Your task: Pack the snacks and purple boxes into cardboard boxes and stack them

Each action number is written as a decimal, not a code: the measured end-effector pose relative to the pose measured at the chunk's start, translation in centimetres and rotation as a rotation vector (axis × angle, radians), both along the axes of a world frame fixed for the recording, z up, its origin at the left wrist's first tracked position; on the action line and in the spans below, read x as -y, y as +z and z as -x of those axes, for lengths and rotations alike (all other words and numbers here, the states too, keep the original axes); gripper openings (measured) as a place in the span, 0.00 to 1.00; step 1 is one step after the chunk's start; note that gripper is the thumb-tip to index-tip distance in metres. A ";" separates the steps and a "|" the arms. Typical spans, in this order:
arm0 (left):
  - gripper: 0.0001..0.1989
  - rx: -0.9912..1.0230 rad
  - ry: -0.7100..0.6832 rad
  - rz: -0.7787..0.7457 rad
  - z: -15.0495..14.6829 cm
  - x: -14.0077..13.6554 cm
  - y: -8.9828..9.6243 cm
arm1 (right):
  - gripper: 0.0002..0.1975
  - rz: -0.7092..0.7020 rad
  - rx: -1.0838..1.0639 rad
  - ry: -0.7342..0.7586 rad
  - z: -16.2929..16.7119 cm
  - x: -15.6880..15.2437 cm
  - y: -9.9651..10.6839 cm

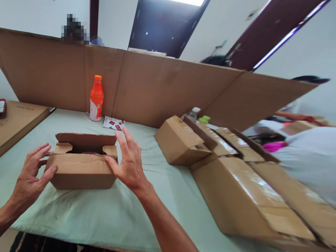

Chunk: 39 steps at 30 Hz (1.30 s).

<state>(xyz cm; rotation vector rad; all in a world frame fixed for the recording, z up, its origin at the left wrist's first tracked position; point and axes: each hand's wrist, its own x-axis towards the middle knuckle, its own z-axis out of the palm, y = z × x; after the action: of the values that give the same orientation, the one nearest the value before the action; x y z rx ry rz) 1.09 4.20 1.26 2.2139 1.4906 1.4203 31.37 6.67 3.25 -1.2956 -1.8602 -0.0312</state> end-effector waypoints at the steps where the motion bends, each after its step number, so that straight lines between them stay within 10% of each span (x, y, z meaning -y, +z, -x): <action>1: 0.23 -0.028 0.008 -0.031 0.0 -0.1 -0.1 | 0.36 0.045 0.013 0.041 -0.1 -0.7 0.3; 8: 0.22 -0.140 -0.149 -0.046 1.9 -0.6 -1.8 | 0.35 0.169 0.213 0.458 -1.6 0.5 -1.8; 26: 0.19 -0.036 -0.211 0.067 1.7 -4.5 -1.4 | 0.41 0.101 0.343 0.410 -1.7 -0.4 -2.4; 33: 0.23 -0.028 -0.251 0.101 -2.1 -5.6 -2.2 | 0.34 -0.052 0.230 0.209 -4.4 3.3 -3.9; 39: 0.26 -0.298 -0.443 0.275 -5.9 -4.5 -7.8 | 0.25 -0.087 0.256 -0.539 -13.3 12.1 -5.6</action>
<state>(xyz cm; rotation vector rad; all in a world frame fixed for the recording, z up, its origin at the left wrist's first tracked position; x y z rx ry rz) 6.99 8.72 -6.53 2.4411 1.0786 0.7350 44.69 -5.47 -2.39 -1.7580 -1.6355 -0.5802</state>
